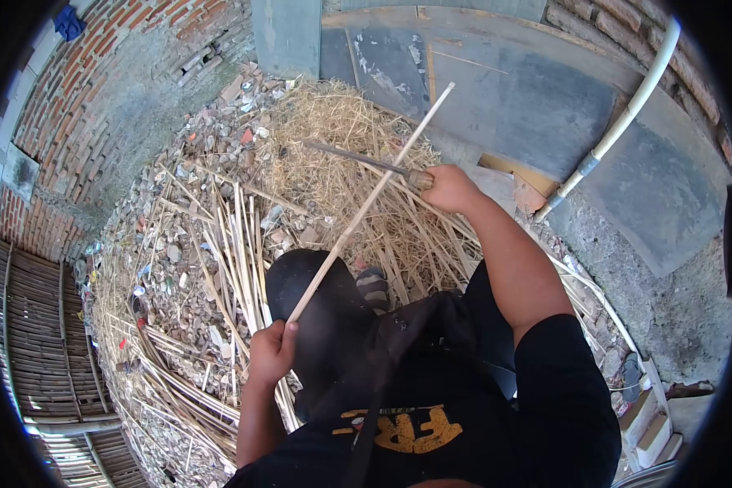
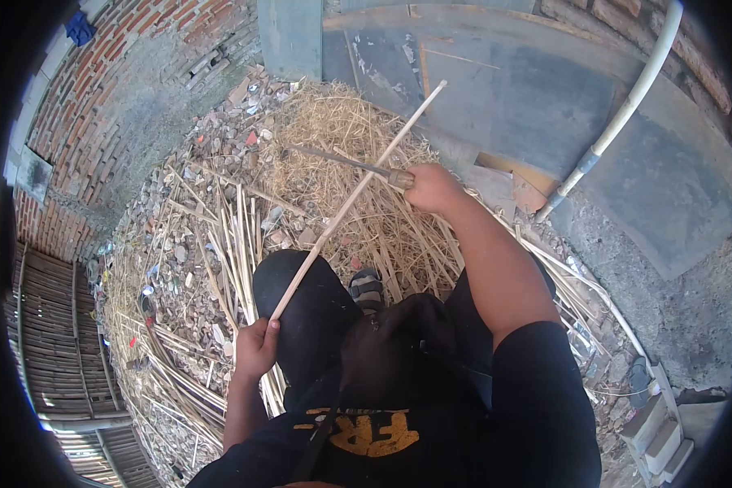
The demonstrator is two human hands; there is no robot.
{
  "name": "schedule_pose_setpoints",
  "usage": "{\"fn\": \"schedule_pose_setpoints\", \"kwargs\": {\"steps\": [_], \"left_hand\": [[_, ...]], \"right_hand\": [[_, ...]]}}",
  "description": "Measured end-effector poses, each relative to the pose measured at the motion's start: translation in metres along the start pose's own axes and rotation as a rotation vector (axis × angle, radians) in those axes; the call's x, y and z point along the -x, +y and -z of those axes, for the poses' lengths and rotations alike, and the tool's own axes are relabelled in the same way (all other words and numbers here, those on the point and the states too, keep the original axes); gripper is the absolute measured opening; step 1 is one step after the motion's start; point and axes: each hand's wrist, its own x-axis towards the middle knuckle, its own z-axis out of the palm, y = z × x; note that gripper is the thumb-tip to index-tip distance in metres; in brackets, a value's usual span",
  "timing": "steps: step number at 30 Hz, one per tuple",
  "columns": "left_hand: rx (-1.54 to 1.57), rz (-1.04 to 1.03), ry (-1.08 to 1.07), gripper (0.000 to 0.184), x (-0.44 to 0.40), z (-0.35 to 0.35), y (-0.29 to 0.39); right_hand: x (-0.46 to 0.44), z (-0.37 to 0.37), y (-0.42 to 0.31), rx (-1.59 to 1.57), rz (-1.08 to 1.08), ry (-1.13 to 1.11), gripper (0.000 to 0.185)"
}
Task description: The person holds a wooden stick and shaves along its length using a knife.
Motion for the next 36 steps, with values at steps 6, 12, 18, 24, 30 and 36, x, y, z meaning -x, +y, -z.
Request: {"fn": "schedule_pose_setpoints", "kwargs": {"steps": [6, 12, 18, 24, 30, 36], "left_hand": [[-0.018, -0.004, 0.015, 0.052, 0.005, 0.004, -0.004], [0.083, 0.003, -0.009, 0.051, -0.001, -0.004, -0.006], [-0.026, -0.048, 0.037, 0.049, 0.003, -0.004, -0.005], [-0.023, -0.016, 0.016, 0.050, 0.003, 0.001, -0.010], [0.075, 0.009, -0.019, 0.051, -0.002, -0.003, -0.011], [0.081, 0.001, -0.011, 0.050, 0.001, 0.000, -0.010]], "right_hand": [[0.002, -0.008, -0.005, 0.185, 0.088, 0.166, 0.030], [0.041, 0.007, -0.044, 0.284, 0.308, 0.059, 0.020], [-0.011, 0.002, 0.021, 0.180, 0.084, 0.158, 0.028], [-0.007, 0.008, 0.008, 0.159, 0.011, 0.207, 0.034], [0.035, 0.006, -0.039, 0.279, 0.276, 0.062, 0.029], [0.035, 0.010, -0.041, 0.293, 0.323, 0.017, 0.027]]}}
